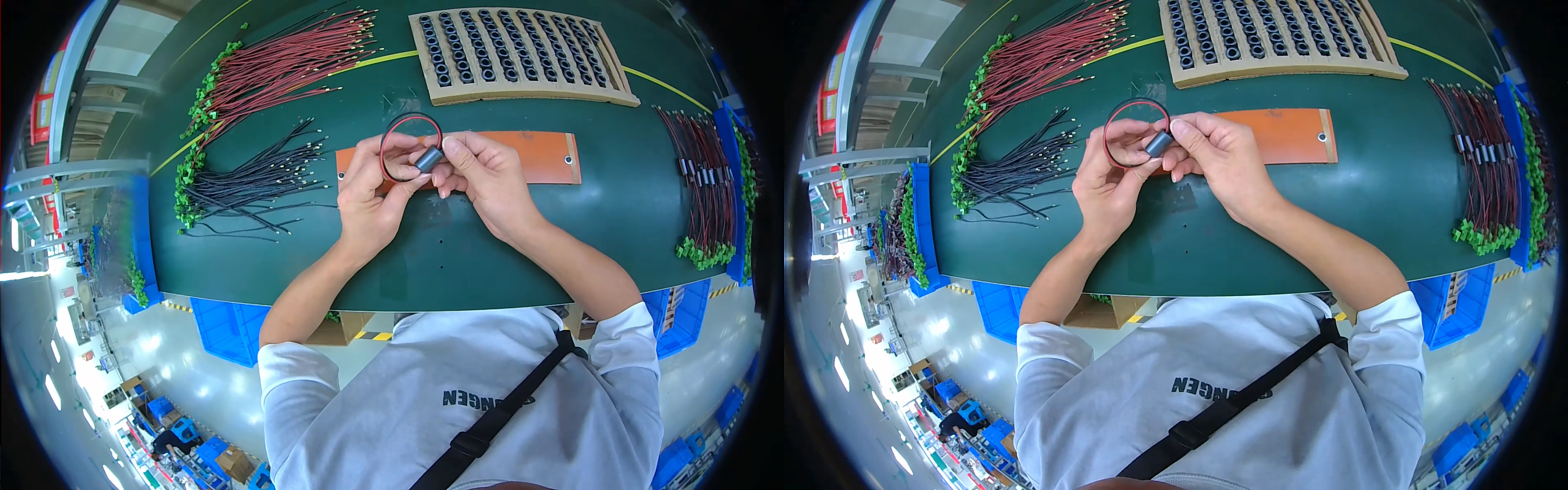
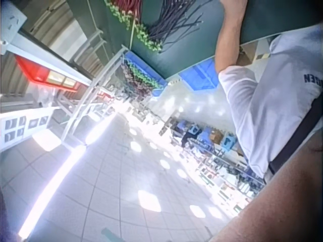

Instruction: The person assembles wire harnesses by picking up red and black wires, inserting them into a black cylindrical connector, and attaching a green plastic terminal to the ends. They repeat this process for multiple wire pairs, placing the finished assemblies into a blue bin.

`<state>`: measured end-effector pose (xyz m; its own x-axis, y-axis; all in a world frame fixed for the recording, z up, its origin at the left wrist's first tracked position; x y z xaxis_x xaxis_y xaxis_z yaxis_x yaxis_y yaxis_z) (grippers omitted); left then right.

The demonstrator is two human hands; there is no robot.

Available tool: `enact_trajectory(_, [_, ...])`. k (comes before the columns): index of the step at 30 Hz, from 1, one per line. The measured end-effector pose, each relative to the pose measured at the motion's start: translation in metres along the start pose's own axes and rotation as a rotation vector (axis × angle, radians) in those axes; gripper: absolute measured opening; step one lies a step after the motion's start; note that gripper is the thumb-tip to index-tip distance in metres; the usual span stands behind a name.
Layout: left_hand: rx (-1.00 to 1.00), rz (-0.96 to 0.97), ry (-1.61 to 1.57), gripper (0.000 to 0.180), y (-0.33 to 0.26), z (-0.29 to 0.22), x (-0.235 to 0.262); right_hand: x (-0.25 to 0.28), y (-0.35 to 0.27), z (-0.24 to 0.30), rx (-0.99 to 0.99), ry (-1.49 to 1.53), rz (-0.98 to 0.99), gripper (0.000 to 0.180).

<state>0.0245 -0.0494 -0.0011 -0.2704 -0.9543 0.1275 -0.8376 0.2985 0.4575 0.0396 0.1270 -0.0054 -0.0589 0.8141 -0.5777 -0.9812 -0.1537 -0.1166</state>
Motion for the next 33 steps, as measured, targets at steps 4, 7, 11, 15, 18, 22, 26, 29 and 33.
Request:
enact_trajectory(4, [0.183, 0.017, -0.085, 0.031, -0.003, -0.002, -0.008, -0.004, -0.012, 0.025, 0.152, -0.518, 0.064, 0.02])
enact_trajectory(7, [0.295, 0.098, 0.126, 0.031, 0.002, -0.004, -0.014, 0.005, -0.013, 0.032, 0.573, -1.036, 0.082, 0.013])
enact_trajectory(11, [0.229, 0.162, 0.307, 0.032, 0.021, -0.01, -0.024, 0.025, -0.012, 0.058, 0.675, -1.221, -0.028, 0.01])
enact_trajectory(15, [0.312, 0.267, 0.191, 0.032, 0.031, -0.003, -0.02, 0.061, -0.01, 0.084, 0.674, -1.064, -0.133, 0.01])
enact_trajectory(18, [0.554, 0.386, -0.113, 0.032, 0.062, -0.001, -0.022, 0.077, -0.012, 0.081, 0.646, -0.963, -0.028, 0.011])
enact_trajectory(22, [0.55, 0.564, -0.174, 0.022, 0.072, 0.017, -0.033, 0.075, -0.01, 0.077, 0.571, -0.783, 0.048, 0.011])
enact_trajectory(26, [0.499, 0.468, -0.169, 0.016, 0.064, 0.02, -0.045, 0.072, -0.013, 0.067, 0.362, -0.487, -0.1, 0.012])
enact_trajectory(29, [0.426, 0.393, -0.135, 0.015, 0.057, 0.026, -0.048, 0.072, -0.013, 0.059, 0.293, -0.469, -0.169, 0.016])
enact_trajectory(33, [0.4, 0.419, -0.102, 0.016, 0.057, 0.023, -0.049, 0.072, -0.01, 0.056, 0.323, -0.674, -0.188, 0.014])
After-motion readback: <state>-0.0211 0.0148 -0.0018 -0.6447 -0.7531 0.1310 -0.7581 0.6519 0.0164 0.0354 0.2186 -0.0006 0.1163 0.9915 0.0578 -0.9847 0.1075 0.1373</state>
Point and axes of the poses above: each hand's wrist, its own y-axis towards the middle knuckle, its own x-axis out of the back of the hand, z = x × y, the point moved 2 cm from there along y, towards the middle knuckle
